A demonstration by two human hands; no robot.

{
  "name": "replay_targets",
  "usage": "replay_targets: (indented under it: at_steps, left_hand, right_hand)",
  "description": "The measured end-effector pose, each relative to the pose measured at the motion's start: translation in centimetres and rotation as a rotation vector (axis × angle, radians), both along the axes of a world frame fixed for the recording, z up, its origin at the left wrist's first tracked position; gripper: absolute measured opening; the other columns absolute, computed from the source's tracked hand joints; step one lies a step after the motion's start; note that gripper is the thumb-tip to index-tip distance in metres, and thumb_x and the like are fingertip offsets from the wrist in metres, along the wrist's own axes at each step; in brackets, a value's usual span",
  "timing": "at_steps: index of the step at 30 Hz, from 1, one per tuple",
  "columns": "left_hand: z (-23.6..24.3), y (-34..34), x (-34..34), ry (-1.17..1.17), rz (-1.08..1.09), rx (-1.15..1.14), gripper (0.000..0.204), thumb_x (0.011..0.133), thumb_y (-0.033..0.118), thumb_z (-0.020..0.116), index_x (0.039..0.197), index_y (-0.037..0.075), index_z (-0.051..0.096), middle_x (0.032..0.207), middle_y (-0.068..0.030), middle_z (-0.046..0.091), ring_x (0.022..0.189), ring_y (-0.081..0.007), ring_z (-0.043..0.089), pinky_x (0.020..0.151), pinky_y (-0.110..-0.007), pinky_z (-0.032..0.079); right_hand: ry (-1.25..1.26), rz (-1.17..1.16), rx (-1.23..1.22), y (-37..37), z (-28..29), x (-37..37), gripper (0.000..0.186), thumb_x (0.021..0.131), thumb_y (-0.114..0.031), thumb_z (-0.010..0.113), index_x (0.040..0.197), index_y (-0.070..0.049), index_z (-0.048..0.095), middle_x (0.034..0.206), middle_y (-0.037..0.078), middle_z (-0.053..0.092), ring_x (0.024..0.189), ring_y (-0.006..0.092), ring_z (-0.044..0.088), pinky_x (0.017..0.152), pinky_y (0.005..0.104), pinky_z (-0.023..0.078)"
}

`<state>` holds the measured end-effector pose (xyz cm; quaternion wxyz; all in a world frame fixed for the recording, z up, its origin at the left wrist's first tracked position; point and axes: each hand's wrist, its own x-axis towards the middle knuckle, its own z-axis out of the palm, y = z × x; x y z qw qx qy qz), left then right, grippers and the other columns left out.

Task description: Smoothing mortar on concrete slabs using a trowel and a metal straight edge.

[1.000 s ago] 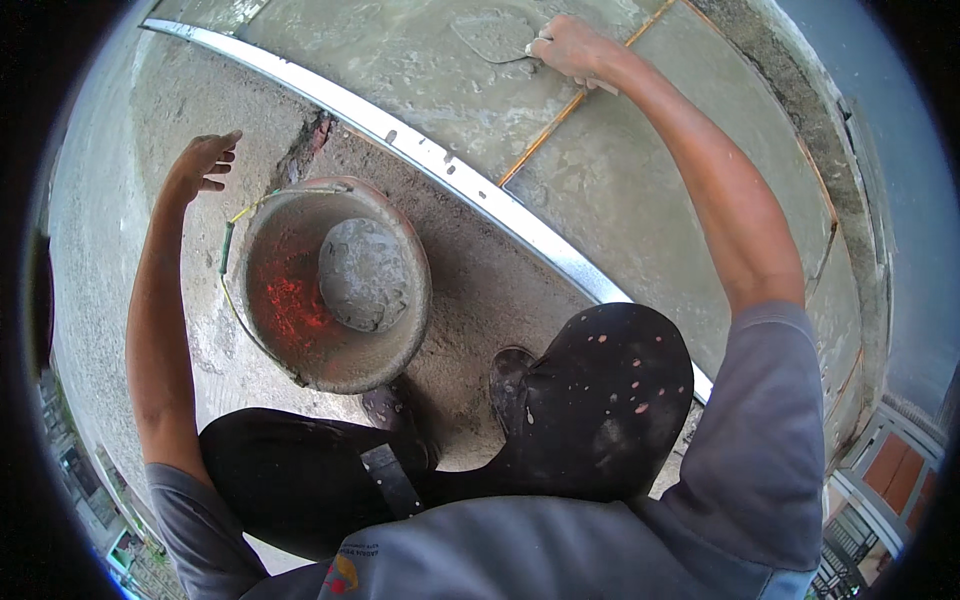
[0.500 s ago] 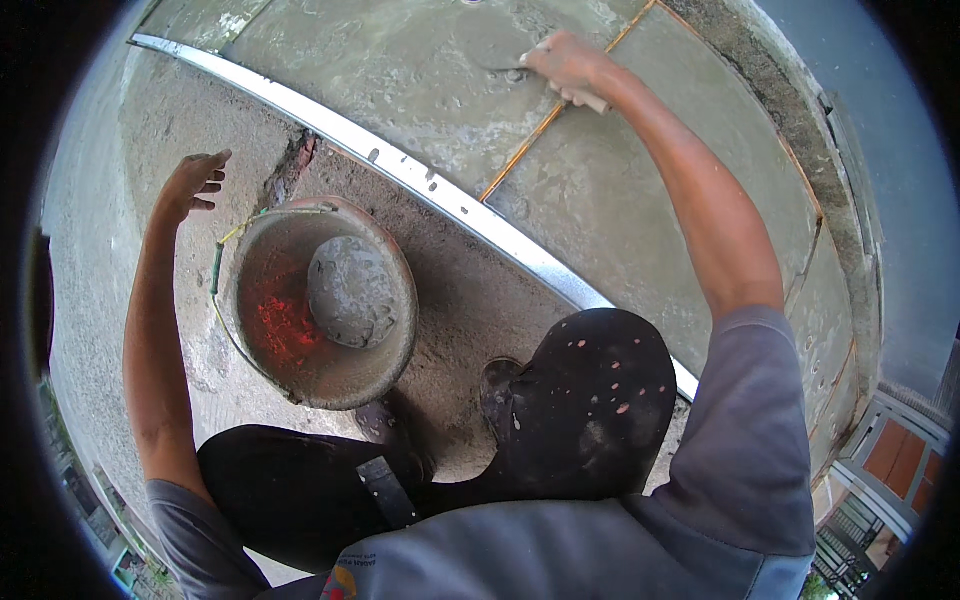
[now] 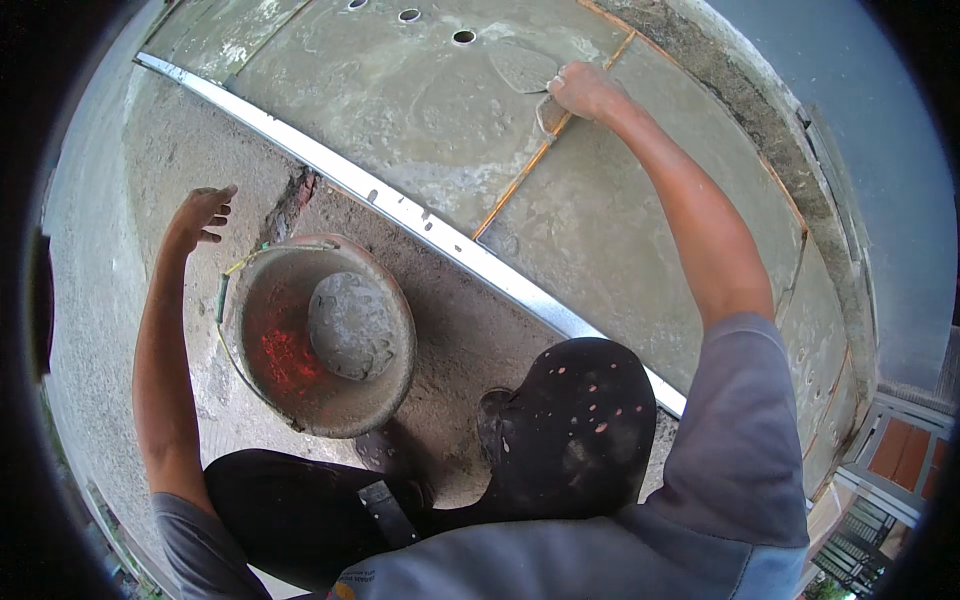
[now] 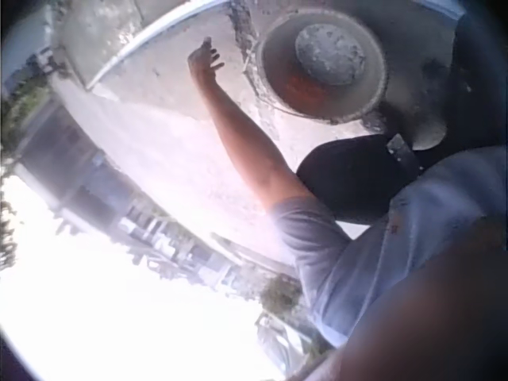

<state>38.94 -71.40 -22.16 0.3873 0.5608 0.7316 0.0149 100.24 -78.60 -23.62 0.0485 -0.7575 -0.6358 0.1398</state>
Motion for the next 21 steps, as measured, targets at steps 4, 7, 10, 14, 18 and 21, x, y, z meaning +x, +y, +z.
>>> replay_targets:
  at_steps: [4, 7, 10, 14, 18, 21]
  left_hand:
    - [0.0, 0.0, -0.2, -0.006, 0.011, -0.007, 0.069, 0.09, 0.053, 0.064, 0.13, -0.003, 0.056, 0.122, -0.0221, 0.061, 0.113, -0.0396, 0.059, 0.09, -0.06, 0.051]
    - [0.0, -0.1, -0.8, -0.018, 0.025, -0.003, 0.068, 0.09, 0.053, 0.064, 0.129, -0.003, 0.056, 0.121, -0.0216, 0.061, 0.113, -0.039, 0.059, 0.09, -0.06, 0.051]
    - [0.0, -0.2, -1.3, -0.027, 0.004, -0.007, 0.066, 0.091, 0.053, 0.064, 0.126, -0.003, 0.057, 0.119, -0.0211, 0.061, 0.112, -0.0388, 0.059, 0.089, -0.06, 0.051]
    - [0.2, 0.1, -1.7, -0.033, 0.022, -0.003, 0.064, 0.091, 0.052, 0.064, 0.123, -0.003, 0.058, 0.118, -0.0204, 0.061, 0.112, -0.0386, 0.059, 0.088, -0.06, 0.051]
    - [0.0, -0.1, -2.2, -0.031, 0.025, -0.026, 0.064, 0.09, 0.053, 0.064, 0.122, -0.002, 0.058, 0.118, -0.0195, 0.061, 0.112, -0.0383, 0.059, 0.088, -0.06, 0.051]
    - [-0.2, -0.2, -2.3, -0.032, 0.032, -0.033, 0.065, 0.09, 0.053, 0.064, 0.123, -0.002, 0.058, 0.118, -0.0191, 0.061, 0.112, -0.0377, 0.059, 0.088, -0.06, 0.051]
  right_hand:
    - [0.135, -0.144, -0.08, 2.7, 1.0, -0.1, 0.04, 0.091, -0.031, 0.056, 0.098, 0.006, 0.067, 0.079, 0.022, 0.068, 0.065, 0.0331, 0.068, 0.061, 0.0459, 0.054]
    - [0.149, -0.095, -0.095, 2.6, 1.3, 0.4, 0.041, 0.091, -0.032, 0.057, 0.091, 0.008, 0.065, 0.067, 0.019, 0.063, 0.053, 0.0294, 0.064, 0.05, 0.0444, 0.05]
    - [0.18, -0.159, 0.004, 3.0, 0.2, 2.3, 0.042, 0.092, -0.033, 0.057, 0.082, 0.007, 0.064, 0.063, 0.017, 0.062, 0.051, 0.0282, 0.062, 0.05, 0.0438, 0.05]
    - [0.069, -0.221, -0.035, 5.3, 0.9, 5.4, 0.042, 0.092, -0.035, 0.058, 0.079, 0.006, 0.063, 0.059, 0.015, 0.059, 0.049, 0.0272, 0.061, 0.048, 0.042, 0.049]
    - [0.194, -0.134, -0.036, 3.4, 1.0, 3.4, 0.043, 0.092, -0.035, 0.06, 0.081, 0.006, 0.063, 0.061, 0.015, 0.06, 0.05, 0.0266, 0.06, 0.046, 0.0413, 0.049]
    - [0.182, -0.124, -0.038, 3.7, 0.2, 3.6, 0.043, 0.092, -0.035, 0.06, 0.081, 0.007, 0.063, 0.061, 0.015, 0.06, 0.05, 0.0259, 0.06, 0.045, 0.0422, 0.048]
